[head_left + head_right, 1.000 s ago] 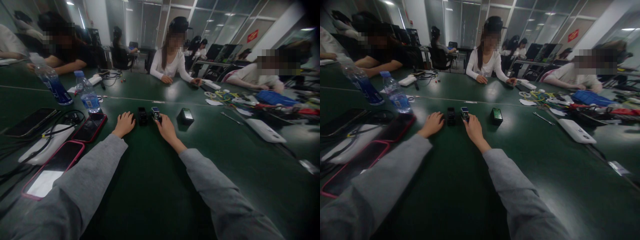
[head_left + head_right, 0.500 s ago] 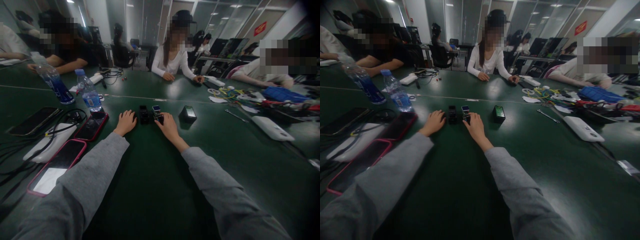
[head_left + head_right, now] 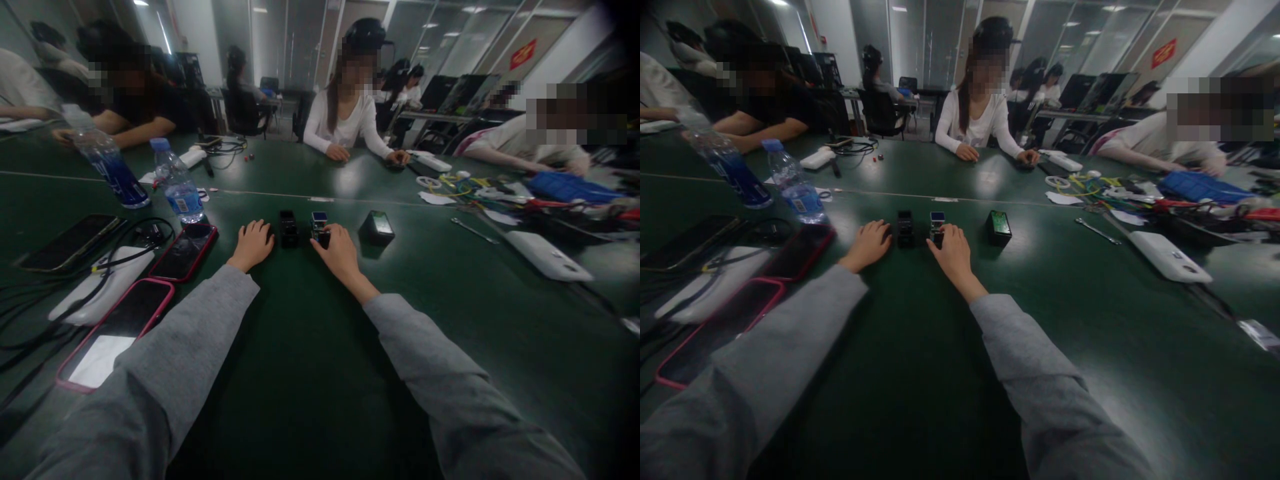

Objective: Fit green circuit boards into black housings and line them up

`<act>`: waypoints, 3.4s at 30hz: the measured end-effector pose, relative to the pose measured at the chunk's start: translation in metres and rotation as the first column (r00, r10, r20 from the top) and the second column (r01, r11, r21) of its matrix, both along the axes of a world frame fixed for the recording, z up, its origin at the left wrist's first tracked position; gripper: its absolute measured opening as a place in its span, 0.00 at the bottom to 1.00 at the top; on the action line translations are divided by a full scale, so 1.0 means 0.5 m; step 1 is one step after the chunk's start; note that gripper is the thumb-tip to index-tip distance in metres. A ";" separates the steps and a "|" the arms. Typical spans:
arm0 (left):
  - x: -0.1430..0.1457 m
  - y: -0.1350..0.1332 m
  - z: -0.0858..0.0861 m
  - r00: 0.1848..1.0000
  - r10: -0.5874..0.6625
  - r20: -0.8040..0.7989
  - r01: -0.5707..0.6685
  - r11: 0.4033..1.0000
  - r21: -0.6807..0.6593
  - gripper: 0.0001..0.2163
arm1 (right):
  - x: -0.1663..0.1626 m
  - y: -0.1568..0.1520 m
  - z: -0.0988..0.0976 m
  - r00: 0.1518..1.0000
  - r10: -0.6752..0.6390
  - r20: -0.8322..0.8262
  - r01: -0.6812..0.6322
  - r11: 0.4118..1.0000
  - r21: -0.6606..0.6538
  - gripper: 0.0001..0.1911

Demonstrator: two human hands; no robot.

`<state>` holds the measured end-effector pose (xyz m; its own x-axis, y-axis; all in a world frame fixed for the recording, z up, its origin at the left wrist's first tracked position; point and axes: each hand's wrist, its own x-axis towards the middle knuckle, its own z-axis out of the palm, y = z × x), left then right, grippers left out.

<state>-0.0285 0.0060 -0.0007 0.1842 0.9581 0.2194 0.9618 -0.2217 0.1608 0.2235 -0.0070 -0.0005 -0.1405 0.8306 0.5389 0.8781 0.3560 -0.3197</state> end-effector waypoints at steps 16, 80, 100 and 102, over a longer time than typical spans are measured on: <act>-0.001 -0.003 0.008 1.000 -0.004 0.006 0.004 0.999 -0.033 0.24 | -0.002 -0.008 0.010 0.995 0.013 -0.095 -0.019 0.998 -0.064 0.19; -0.003 0.002 -0.003 1.000 -0.004 0.002 0.004 1.000 0.003 0.25 | 0.033 0.048 -0.038 0.921 -0.042 -0.388 -0.009 0.992 -0.127 0.27; -0.001 -0.001 -0.001 1.000 -0.001 -0.001 0.001 1.000 0.014 0.24 | 0.026 0.034 -0.023 0.966 -0.015 -0.257 -0.003 0.998 -0.069 0.16; -0.001 -0.001 -0.002 1.000 0.001 -0.002 -0.001 1.000 0.010 0.25 | 0.021 0.026 -0.017 0.982 0.004 -0.188 -0.009 1.000 -0.024 0.18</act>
<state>-0.0291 0.0057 -0.0018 0.1834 0.9562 0.2281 0.9623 -0.2220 0.1570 0.2338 0.0057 -0.0089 -0.0442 0.8432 0.5357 0.7993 0.3516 -0.4874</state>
